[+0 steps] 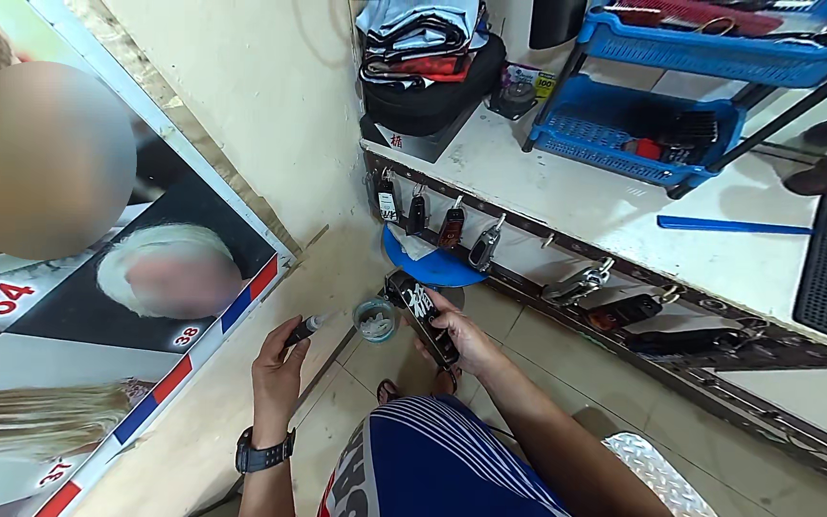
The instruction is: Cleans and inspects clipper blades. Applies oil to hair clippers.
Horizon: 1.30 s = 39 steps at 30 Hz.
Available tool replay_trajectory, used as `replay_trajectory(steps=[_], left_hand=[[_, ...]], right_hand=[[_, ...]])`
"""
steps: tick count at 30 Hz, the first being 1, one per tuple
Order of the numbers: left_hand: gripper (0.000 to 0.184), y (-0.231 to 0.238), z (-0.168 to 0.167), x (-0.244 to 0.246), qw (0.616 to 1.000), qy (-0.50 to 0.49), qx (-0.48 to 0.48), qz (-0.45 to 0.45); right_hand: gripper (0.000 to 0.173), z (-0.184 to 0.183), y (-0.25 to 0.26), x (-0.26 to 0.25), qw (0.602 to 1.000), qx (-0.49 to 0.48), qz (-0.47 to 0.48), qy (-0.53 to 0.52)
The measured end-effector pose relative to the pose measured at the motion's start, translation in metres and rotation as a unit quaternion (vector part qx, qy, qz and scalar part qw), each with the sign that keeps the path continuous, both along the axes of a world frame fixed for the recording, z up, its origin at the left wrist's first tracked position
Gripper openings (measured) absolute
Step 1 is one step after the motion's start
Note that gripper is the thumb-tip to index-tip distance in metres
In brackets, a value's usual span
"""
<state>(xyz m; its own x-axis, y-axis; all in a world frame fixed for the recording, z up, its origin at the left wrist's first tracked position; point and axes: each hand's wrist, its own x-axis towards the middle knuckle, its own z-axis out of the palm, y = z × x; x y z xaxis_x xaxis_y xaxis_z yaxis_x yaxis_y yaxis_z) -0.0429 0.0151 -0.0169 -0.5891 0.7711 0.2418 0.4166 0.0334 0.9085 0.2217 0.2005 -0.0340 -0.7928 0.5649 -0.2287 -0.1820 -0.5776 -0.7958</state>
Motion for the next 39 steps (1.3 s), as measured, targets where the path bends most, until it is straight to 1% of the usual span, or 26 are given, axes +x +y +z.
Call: replay_trajectory(steps=[9, 17, 22, 29, 32, 36, 39], left_hand=[[0.036, -0.003, 0.002, 0.003, 1.0, -0.015, 0.005, -0.002], [0.036, -0.004, 0.003, 0.004, 1.0, -0.024, 0.017, -0.004], [0.036, -0.005, 0.007, 0.005, 0.999, -0.028, 0.02, -0.003], [0.037, -0.007, 0.01, 0.007, 0.999, -0.028, 0.029, -0.003], [0.037, -0.008, 0.01, 0.007, 0.999, -0.025, 0.032, -0.005], [0.037, -0.009, 0.011, 0.008, 0.999, -0.027, 0.039, -0.005], [0.037, -0.01, 0.013, 0.009, 0.999, -0.027, 0.032, -0.003]], right_hand=[[0.064, -0.006, -0.002, 0.0, 1.0, 0.003, -0.025, 0.006], [0.066, -0.007, -0.003, 0.002, 1.0, 0.011, -0.023, 0.006], [0.063, -0.008, -0.003, 0.002, 1.0, 0.009, -0.027, 0.01], [0.067, -0.009, -0.003, 0.002, 1.0, 0.016, -0.022, 0.011], [0.065, -0.004, -0.006, 0.003, 0.999, 0.039, -0.021, 0.005], [0.055, -0.003, -0.009, 0.0, 0.998, 0.034, -0.053, 0.019], [0.055, -0.003, -0.002, 0.002, 0.998, 0.044, -0.032, -0.015]])
